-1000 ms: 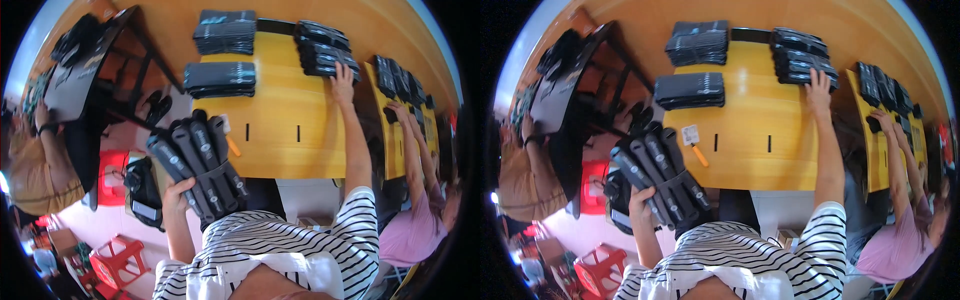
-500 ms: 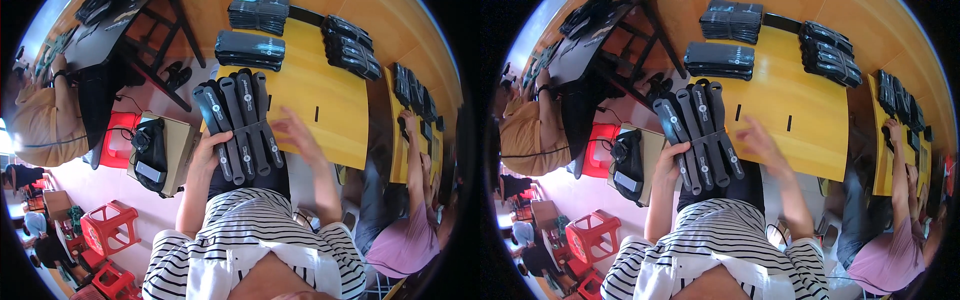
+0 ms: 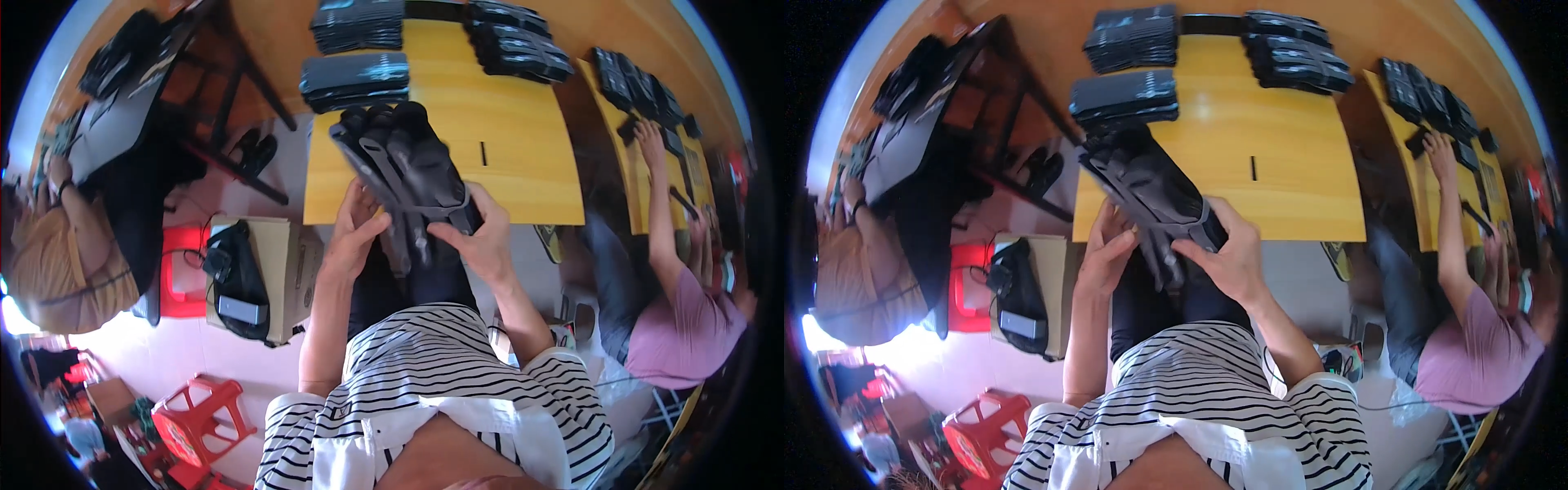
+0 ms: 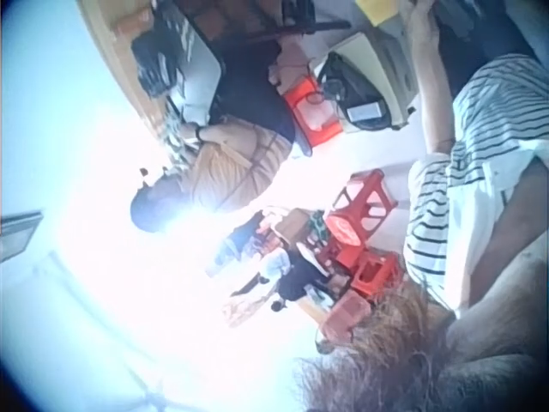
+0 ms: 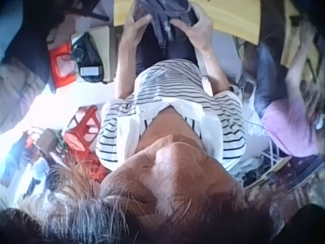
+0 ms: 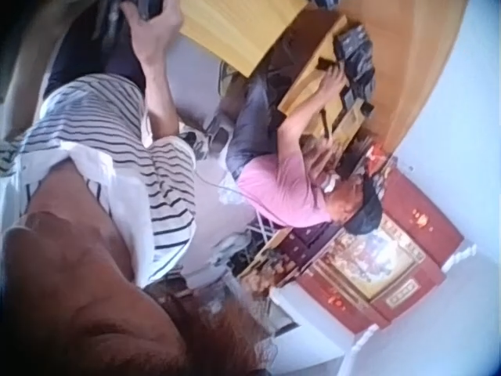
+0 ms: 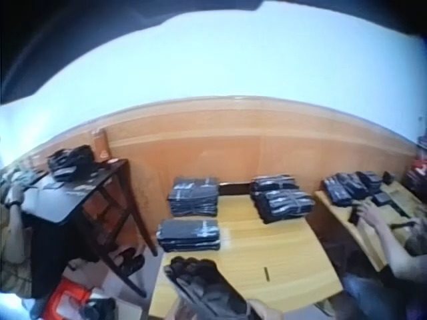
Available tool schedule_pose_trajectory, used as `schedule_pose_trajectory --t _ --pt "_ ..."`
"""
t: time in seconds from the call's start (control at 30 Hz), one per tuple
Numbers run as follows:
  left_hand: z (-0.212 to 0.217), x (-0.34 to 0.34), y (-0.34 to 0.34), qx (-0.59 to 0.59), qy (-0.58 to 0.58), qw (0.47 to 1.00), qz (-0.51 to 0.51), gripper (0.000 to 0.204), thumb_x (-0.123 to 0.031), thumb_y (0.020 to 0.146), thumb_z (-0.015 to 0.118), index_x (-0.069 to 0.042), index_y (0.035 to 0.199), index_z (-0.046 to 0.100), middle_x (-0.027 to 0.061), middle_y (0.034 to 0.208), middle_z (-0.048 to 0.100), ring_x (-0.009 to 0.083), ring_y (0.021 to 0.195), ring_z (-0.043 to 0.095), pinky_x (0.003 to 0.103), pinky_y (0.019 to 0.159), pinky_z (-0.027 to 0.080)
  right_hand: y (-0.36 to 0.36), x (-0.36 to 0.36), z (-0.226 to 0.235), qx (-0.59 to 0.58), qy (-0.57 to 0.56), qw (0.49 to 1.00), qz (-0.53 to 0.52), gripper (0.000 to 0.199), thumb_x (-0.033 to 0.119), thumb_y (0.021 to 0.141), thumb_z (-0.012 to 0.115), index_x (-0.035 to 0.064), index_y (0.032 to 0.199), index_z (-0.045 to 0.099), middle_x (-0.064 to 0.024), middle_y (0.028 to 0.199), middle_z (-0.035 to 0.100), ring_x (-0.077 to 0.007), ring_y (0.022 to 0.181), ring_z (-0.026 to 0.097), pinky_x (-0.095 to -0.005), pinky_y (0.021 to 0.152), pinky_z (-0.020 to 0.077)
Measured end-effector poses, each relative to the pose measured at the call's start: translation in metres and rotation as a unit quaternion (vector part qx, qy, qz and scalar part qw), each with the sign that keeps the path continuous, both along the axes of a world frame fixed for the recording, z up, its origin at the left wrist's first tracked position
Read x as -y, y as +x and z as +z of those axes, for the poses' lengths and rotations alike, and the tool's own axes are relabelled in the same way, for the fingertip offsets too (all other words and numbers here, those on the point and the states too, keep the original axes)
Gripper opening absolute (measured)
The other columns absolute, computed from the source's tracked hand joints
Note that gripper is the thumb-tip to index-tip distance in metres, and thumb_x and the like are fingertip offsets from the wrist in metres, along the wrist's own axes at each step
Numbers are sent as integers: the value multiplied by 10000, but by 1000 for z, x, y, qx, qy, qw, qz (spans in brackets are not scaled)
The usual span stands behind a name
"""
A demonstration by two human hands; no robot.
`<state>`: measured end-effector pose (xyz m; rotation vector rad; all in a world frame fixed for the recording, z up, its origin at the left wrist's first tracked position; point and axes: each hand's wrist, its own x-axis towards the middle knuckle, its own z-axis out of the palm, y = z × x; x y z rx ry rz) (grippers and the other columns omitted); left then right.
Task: Assembling leather straps onto product components and organizing them into stacks.
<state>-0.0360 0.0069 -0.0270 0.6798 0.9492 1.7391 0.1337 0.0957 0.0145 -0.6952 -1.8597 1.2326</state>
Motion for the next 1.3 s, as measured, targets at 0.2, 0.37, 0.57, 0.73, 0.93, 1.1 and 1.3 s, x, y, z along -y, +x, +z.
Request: schedule_pose_trajectory --t 0.2,0.37,0.57,0.73,0.93,1.1,1.3 --pt "-2 -37 22 135 47 975 -173 758 -599 871 420 -142 1438 208 126 1327 382 237 1171 438 449 991 370 61 -57 4 139 493 818 -261 411 31 625 669 70 1032 637 -122 935 644 -297 826 625 -342 725 482" --pt "-19 -78 44 133 -7 963 -236 707 -592 898 366 -136 1423 241 156 1382 346 310 1264 369 482 1025 330 119 -92 -50 336 498 759 -250 527 12 663 613 106 1178 556 -117 1165 559 -284 1051 540 -391 844 423" --pt "-33 -92 64 -87 -156 961 -211 611 -450 932 432 -65 1389 306 163 1369 386 253 1235 411 379 987 362 155 -79 -90 349 205 901 -156 639 -24 724 577 111 1328 414 -140 1378 382 -322 1312 314 -482 1072 247" --pt "-31 -106 70 -232 -121 957 -127 288 -197 900 537 -17 1121 577 105 1036 626 178 889 612 279 811 439 167 -77 -106 245 153 934 -209 547 -57 703 596 43 1232 507 -162 1329 433 -352 1257 387 -394 1049 311" --pt "-23 -130 89 -435 -44 896 -80 242 -67 825 599 26 1048 591 112 972 642 201 874 609 315 794 449 159 -87 -92 185 177 926 -277 298 2 711 643 16 1008 626 -132 1008 569 -304 967 530 -374 852 417" --pt "-38 -162 126 -646 50 762 4 448 -89 719 692 20 1126 539 166 1160 531 302 1096 489 408 931 380 136 -98 -91 201 167 925 -274 152 51 723 649 22 872 641 -110 835 548 -292 840 515 -374 754 416" --pt "-59 -170 136 -729 -8 684 23 677 -269 712 726 -23 1279 449 152 1374 370 322 1293 311 567 1024 233 135 -118 -85 204 174 921 -282 388 109 692 702 39 1062 607 -149 1015 532 -310 952 496 -388 861 397"
